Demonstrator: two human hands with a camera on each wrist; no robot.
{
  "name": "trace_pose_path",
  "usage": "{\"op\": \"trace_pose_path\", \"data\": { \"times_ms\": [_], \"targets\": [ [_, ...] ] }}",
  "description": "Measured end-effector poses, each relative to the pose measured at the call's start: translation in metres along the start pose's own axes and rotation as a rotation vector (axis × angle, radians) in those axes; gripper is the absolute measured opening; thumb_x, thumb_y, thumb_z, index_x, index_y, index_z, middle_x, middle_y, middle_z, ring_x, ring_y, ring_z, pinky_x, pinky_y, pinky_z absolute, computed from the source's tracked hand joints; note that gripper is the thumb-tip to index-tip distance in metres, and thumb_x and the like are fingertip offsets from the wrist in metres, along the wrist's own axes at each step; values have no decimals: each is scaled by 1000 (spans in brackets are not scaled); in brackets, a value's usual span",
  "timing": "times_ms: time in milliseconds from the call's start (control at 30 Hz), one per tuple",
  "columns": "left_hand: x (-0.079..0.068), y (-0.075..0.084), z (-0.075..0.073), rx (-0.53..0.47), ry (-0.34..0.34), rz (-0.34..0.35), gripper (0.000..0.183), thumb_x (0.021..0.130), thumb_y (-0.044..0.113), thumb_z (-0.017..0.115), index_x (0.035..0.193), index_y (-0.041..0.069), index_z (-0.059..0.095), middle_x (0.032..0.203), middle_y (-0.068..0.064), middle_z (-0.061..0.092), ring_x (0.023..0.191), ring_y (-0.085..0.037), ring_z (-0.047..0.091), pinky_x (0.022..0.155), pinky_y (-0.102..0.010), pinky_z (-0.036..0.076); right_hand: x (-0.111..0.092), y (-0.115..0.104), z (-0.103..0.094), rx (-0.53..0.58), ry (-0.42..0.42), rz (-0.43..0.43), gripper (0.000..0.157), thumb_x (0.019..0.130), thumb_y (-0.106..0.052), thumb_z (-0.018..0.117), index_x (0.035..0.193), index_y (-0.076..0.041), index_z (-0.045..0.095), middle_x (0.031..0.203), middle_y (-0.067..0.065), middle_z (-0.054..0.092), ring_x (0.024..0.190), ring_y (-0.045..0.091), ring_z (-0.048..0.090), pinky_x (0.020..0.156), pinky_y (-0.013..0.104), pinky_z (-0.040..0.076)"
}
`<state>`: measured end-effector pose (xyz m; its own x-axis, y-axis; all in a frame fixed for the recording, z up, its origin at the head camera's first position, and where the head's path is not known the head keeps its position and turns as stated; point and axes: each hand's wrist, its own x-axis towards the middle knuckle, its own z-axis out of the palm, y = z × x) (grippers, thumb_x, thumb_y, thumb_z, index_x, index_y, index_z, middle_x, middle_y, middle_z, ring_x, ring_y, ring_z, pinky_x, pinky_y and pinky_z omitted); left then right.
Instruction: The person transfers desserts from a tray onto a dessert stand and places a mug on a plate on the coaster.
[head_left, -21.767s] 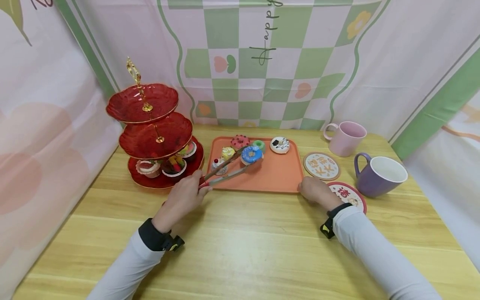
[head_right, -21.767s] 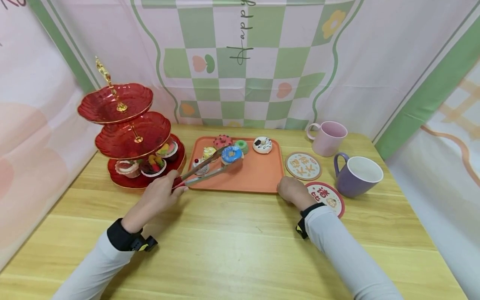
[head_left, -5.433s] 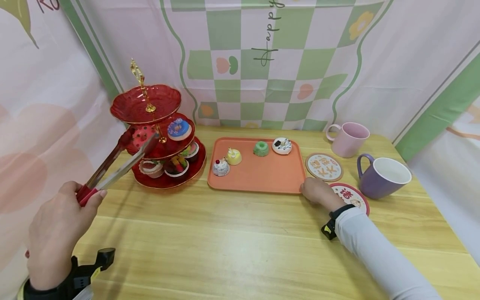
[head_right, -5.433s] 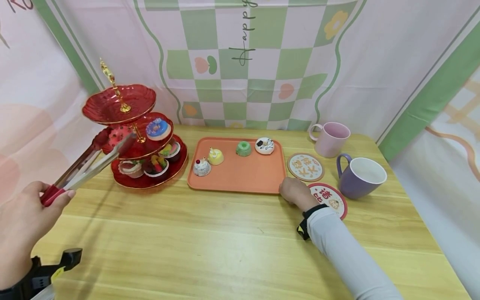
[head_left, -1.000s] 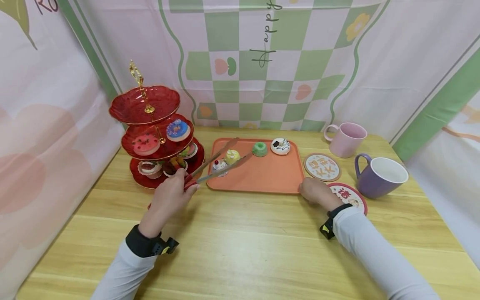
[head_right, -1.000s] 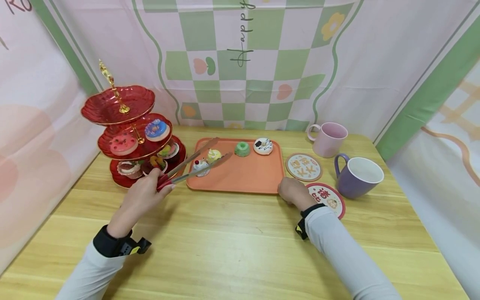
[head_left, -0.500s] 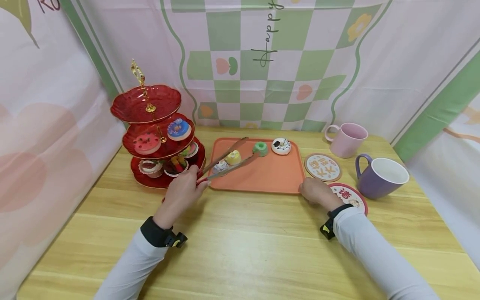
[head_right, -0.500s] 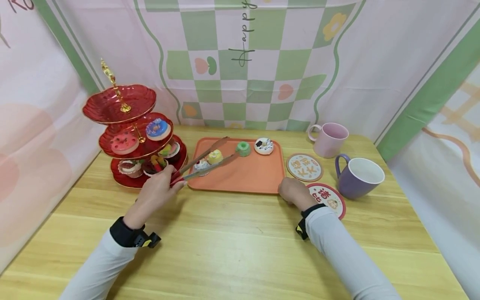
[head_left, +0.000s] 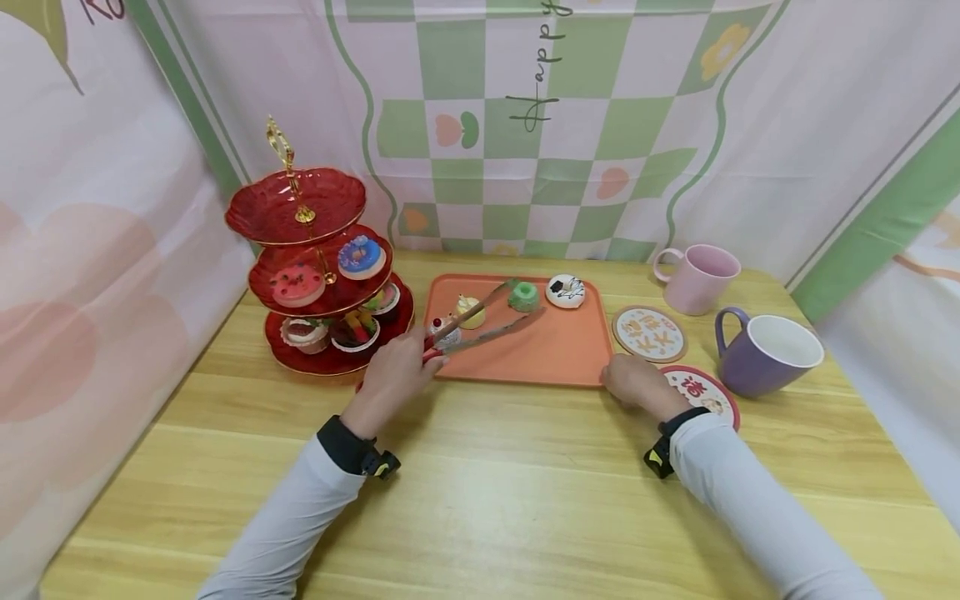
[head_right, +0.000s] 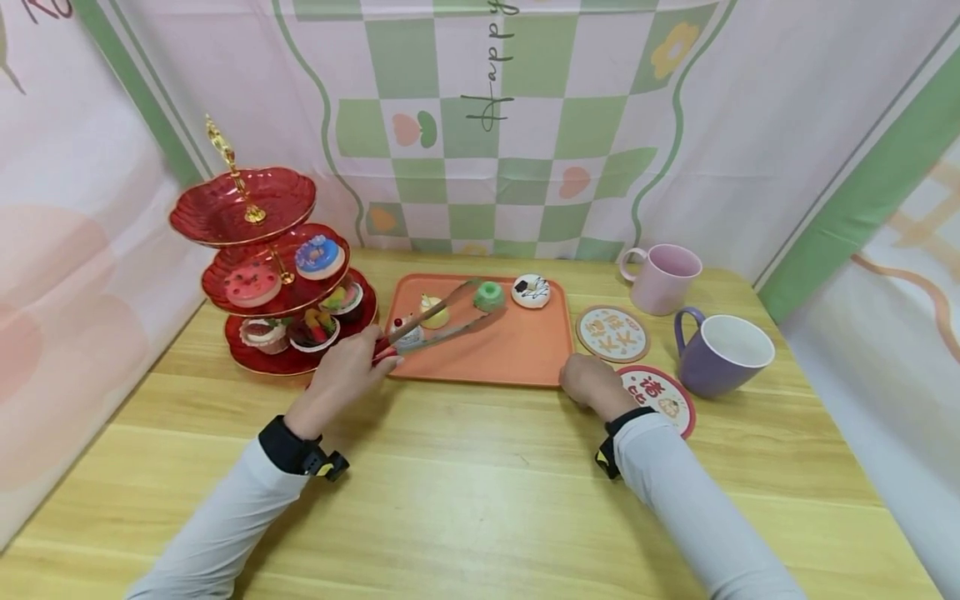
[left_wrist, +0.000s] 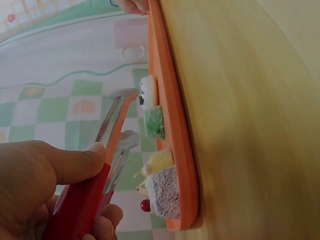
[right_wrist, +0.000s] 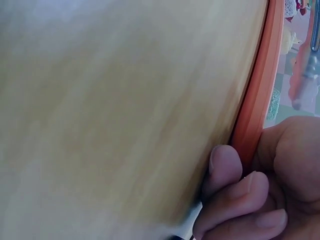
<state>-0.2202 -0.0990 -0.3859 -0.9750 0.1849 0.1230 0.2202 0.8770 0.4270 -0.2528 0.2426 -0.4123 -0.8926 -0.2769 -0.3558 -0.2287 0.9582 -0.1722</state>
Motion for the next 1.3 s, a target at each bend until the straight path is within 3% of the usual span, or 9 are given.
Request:
{"op": "trace_pose_path", "data": {
  "times_ms": [233,433,700,1300],
  "targets": [
    [8,3,8,11,-27,37,41,84,28,70,112,2,53,77,-5,52,60,-19,49,51,-30,40,-1,0,0,44,-12,38,30,97,-12,36,76,-3,56,72,10,51,56,22,50,50,30,40],
    [15,11,12,9,-14,68,36,83,27,71,104,3,55,73,-4,52,59,-20,48,50,-29,39,-2,0,-2,44,-6,35,30,96,-12,37,74,-4,56,71,10,51,56,21,50,50,30,40],
    [30,23,14,22,-15,118,36,83,27,72,100,1,54,69,-5,51,60,-20,50,51,-31,39,0,0,-2,9,16,7,28,95,-11,39,78,-2,60,78,11,56,65,23,50,61,36,42],
    [52,48,20,-15,-121,23,40,85,30,69,104,1,49,74,-7,53,61,-21,53,52,-31,42,1,2,-1,4,1,4,28,96,-10,38,76,-4,57,75,10,53,62,23,51,56,33,42]
  ]
}}
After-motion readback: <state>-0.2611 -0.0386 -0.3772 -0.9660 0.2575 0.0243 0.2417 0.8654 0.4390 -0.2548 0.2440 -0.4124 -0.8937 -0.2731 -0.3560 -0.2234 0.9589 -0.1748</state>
